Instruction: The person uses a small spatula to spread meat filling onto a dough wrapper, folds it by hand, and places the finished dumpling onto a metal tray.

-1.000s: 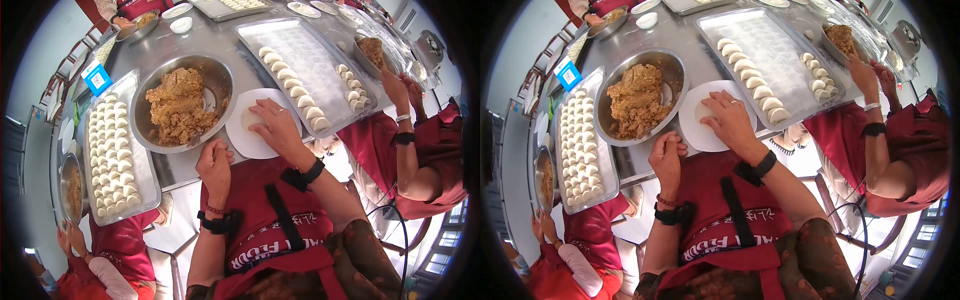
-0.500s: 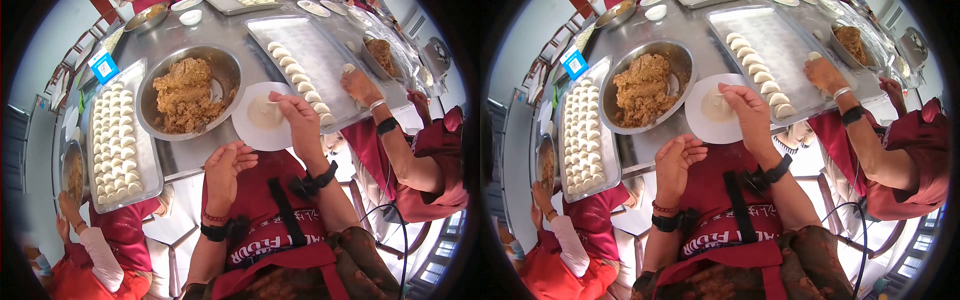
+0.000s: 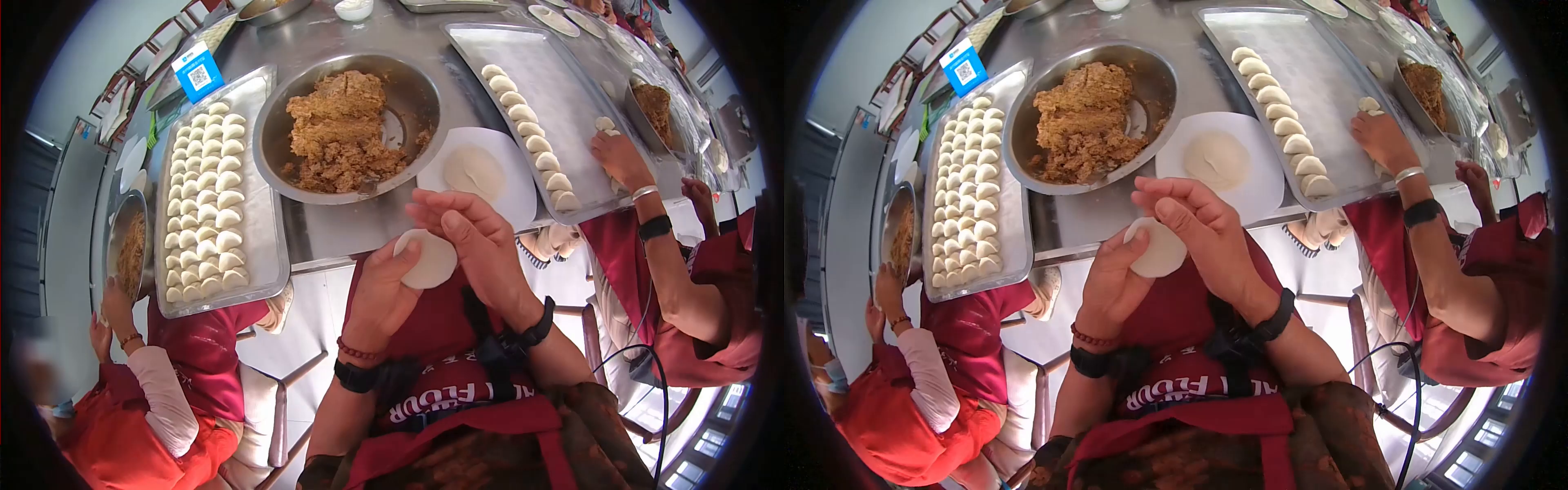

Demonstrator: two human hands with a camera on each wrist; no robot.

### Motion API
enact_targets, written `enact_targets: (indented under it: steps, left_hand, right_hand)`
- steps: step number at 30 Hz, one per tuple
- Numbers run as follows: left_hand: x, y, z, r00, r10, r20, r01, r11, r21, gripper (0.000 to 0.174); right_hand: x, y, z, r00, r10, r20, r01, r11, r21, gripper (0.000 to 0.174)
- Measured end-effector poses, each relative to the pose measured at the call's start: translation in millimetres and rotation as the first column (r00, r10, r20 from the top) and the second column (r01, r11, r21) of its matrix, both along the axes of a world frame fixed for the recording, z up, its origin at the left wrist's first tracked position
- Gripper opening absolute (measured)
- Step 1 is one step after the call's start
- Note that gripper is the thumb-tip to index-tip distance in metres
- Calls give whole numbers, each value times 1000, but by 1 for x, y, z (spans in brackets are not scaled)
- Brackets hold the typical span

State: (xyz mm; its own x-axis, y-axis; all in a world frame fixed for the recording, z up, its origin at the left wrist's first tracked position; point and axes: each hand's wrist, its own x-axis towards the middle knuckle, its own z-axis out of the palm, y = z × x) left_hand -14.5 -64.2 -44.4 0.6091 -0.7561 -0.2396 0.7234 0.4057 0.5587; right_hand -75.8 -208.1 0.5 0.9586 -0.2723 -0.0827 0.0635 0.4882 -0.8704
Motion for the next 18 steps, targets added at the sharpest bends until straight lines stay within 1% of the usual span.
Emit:
enact_targets:
  steps: [1, 2, 4, 5, 7, 8, 11, 14, 17, 18]
  left_hand:
    - [0, 5, 9, 999, -7, -34, 6, 1000, -27, 39]
    - [1, 9, 14, 998, -17, -69, 13, 998, -53, 38]
    - [3, 18, 13, 993, 66, -95, -68, 998, -17, 36]
    - [4, 21, 12, 988, 109, -107, -109, 994, 1, 35]
    - [6, 28, 11, 978, 170, -122, -168, 985, 24, 33]
    - [6, 31, 11, 971, 200, -131, -197, 980, 38, 32]
    - [6, 35, 9, 955, 259, -144, -253, 966, 58, 28]
    - [6, 39, 8, 945, 282, -163, -275, 959, 68, 27]
    - [8, 43, 4, 937, 302, -178, -289, 953, 95, 34]
    - [9, 44, 4, 933, 307, -188, -297, 951, 79, 34]
  right_hand:
    - [-1, -2, 4, 999, -18, -45, 12, 991, -136, 25]
    - [1, -4, 2, 996, -91, 0, 88, 964, -251, 24]
    - [8, -7, -6, 969, -219, 114, 247, 854, -458, 23]
    - [14, -8, -6, 956, -230, 184, 295, 757, -583, 24]
    - [28, -12, -7, 921, -214, 326, 390, 507, -769, 28]
    - [34, -11, -4, 929, -177, 326, 370, 379, -848, 37]
    - [53, -3, 7, 942, -45, 333, 336, 151, -930, 39]
    - [75, 4, 9, 898, 64, 435, 433, 31, -901, 30]
    - [89, 0, 4, 908, 125, 400, 402, 12, -916, 20]
    - [92, -2, 6, 914, 120, 388, 391, 6, -921, 18]
